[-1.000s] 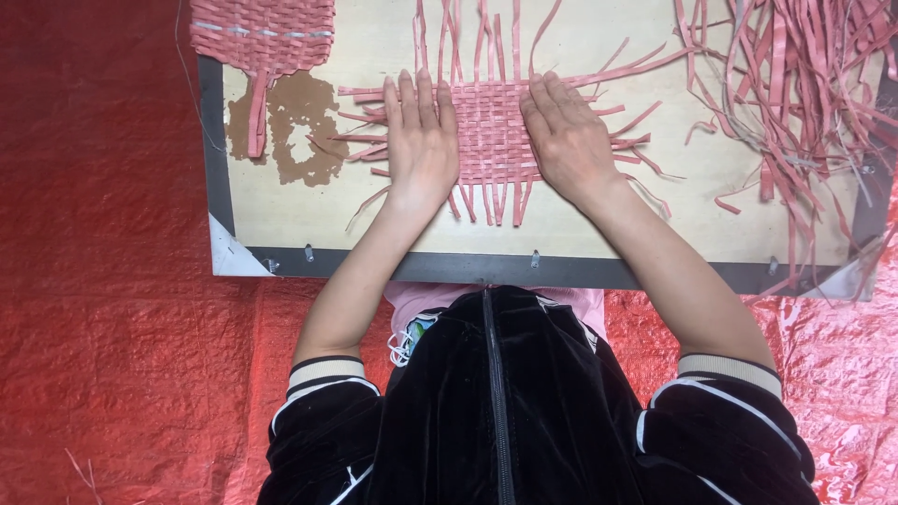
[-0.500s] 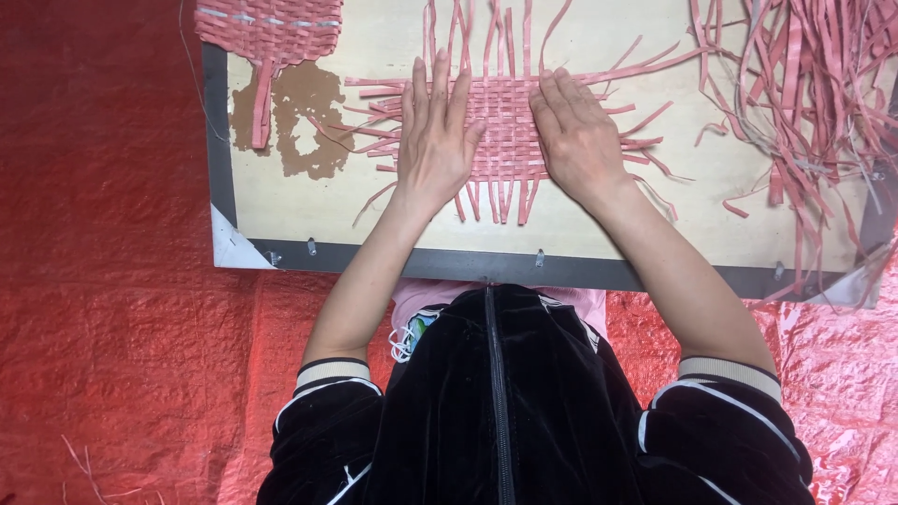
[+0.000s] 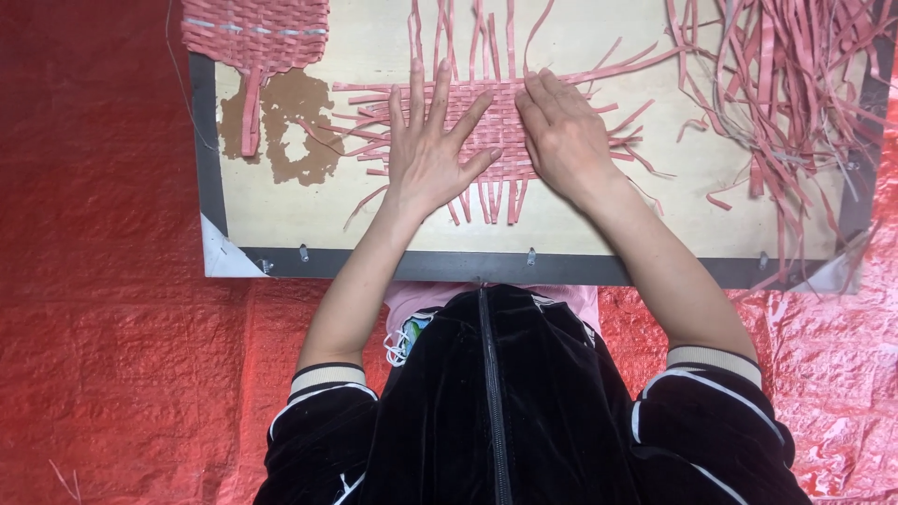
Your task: Weaving pink plastic strips together on a board to create a rectangular woven mat.
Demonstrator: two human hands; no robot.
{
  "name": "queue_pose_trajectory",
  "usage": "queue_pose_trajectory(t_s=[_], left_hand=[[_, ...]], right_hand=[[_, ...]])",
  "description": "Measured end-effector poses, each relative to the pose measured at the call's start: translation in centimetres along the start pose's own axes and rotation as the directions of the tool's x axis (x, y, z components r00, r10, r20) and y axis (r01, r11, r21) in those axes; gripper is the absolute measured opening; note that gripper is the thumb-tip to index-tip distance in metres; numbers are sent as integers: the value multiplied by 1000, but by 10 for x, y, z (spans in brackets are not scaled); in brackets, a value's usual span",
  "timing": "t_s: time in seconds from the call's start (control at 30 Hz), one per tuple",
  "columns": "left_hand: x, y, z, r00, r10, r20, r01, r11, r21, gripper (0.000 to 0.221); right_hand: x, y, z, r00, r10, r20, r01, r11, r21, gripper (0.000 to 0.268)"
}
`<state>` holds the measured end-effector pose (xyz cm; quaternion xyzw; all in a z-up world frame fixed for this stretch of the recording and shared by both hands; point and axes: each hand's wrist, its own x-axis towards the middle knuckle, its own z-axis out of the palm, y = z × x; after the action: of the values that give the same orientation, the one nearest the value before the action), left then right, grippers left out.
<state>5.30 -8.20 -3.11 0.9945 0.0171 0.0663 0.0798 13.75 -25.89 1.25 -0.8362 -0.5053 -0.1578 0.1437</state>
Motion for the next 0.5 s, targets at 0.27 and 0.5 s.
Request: queue_pose_trajectory(t_s=[0.27, 0.5], left_hand=[[-1, 1, -1, 1000, -12, -16, 11, 1000, -14, 63], [1, 3, -6, 998, -17, -53, 16, 999, -29, 60]], right_hand=[[-1, -8, -4, 998, -3, -55, 5, 1000, 28, 27], [0, -10, -8, 996, 9, -90, -5, 999, 43, 28]])
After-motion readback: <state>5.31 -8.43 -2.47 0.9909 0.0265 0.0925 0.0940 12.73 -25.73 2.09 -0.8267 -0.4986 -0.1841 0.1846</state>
